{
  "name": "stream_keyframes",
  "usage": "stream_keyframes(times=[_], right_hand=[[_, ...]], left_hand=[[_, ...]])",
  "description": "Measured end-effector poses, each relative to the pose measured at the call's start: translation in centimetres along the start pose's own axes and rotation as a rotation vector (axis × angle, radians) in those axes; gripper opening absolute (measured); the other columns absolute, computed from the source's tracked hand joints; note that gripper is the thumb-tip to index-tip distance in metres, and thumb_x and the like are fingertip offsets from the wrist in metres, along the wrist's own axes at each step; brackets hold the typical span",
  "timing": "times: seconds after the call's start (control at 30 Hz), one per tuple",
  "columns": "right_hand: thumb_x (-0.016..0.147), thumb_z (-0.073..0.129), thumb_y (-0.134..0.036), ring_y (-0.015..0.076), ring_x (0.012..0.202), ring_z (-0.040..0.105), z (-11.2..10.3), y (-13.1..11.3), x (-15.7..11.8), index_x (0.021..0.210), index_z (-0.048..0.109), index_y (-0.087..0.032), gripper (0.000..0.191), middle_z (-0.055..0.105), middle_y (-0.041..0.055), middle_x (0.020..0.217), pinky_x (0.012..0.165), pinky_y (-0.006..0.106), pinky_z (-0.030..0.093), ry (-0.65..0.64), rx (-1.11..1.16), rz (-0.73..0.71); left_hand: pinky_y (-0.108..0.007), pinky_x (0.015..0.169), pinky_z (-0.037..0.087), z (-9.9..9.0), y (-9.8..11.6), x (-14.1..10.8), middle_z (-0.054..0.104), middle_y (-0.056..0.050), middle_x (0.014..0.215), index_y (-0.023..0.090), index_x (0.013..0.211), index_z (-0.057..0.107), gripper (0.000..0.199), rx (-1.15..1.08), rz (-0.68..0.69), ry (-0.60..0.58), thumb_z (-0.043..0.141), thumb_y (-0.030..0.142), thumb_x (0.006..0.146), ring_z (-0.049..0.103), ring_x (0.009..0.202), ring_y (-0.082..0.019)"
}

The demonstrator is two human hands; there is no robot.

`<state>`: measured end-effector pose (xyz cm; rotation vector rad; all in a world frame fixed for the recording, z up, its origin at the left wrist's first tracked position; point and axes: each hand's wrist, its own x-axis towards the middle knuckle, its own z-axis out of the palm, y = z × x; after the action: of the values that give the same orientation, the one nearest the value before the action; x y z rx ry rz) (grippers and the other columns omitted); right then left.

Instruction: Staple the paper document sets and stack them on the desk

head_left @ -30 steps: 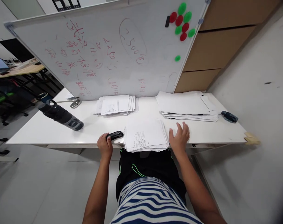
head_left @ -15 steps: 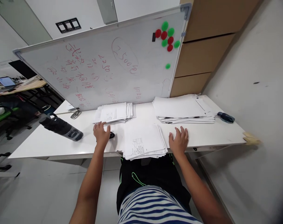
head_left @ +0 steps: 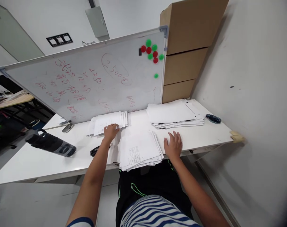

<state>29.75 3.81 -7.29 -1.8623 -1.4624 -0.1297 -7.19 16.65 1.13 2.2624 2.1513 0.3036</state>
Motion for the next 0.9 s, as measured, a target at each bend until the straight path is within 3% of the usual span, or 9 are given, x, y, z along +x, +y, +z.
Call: stream_keyframes(times=[0.27,0.5,0.63,0.73,0.8,0.9], right_hand=[[0.096,0.044,-0.033,0.0348,0.141,0.032,0.1,0.0,0.0,0.128,0.057,-0.014,0.04,0.05,0.017,0.144,0.106,0.053,0.038,-0.007,0.011,0.013],[0.095,0.043,-0.034,0.0351,0.141,0.031,0.2,0.4,-0.1,0.128,0.057,-0.015,0.041,0.049,0.0175,0.144,0.106,0.055,0.037,-0.003,0.049,0.018],[0.094,0.042,-0.038,0.0361,0.142,0.03,0.3,0.7,-0.2,0.127,0.058,-0.015,0.043,0.048,0.0188,0.145,0.106,0.057,0.035,-0.019,0.075,0.013],[0.093,0.042,-0.04,0.0366,0.142,0.029,0.4,0.7,-0.1,0.126,0.059,-0.014,0.045,0.048,0.0195,0.145,0.108,0.058,0.032,-0.027,0.109,0.02],[0.091,0.044,-0.043,0.0375,0.143,0.028,0.2,0.5,0.1,0.125,0.06,-0.013,0.047,0.047,0.0198,0.145,0.11,0.06,0.029,-0.044,0.154,0.048],[0.087,0.05,-0.052,0.0369,0.14,0.034,-1.0,-0.4,0.1,0.124,0.061,-0.015,0.053,0.05,0.0189,0.143,0.112,0.059,0.028,-0.128,0.378,0.153]], left_hand=[[-0.04,0.093,0.038,-0.5,0.2,-0.3,0.068,-0.01,0.117,0.024,0.103,0.069,0.028,-0.049,-0.021,0.029,0.042,0.029,0.094,0.06,0.109,-0.027],[-0.033,0.079,0.042,-0.5,1.2,-1.1,0.069,-0.011,0.106,0.019,0.097,0.064,0.027,-0.221,-0.192,0.12,0.041,0.032,0.093,0.063,0.098,-0.025],[-0.028,0.071,0.042,-2.2,3.5,-3.6,0.068,-0.005,0.09,0.02,0.091,0.063,0.021,-0.708,-0.298,0.234,0.054,0.038,0.084,0.061,0.081,-0.019],[-0.026,0.065,0.04,-4.4,6.3,-6.2,0.059,0.002,0.07,0.02,0.075,0.058,0.015,-1.113,-0.283,0.226,0.063,0.034,0.076,0.053,0.065,-0.013],[-0.024,0.064,0.042,-6.0,8.1,-8.1,0.054,0.004,0.066,0.02,0.07,0.052,0.016,-1.473,-0.278,0.161,0.066,0.029,0.072,0.05,0.061,-0.01],[-0.024,0.06,0.043,-8.1,10.0,-10.6,0.056,0.003,0.066,0.019,0.072,0.055,0.017,-1.844,-0.27,-0.06,0.068,0.03,0.074,0.051,0.059,-0.009]])
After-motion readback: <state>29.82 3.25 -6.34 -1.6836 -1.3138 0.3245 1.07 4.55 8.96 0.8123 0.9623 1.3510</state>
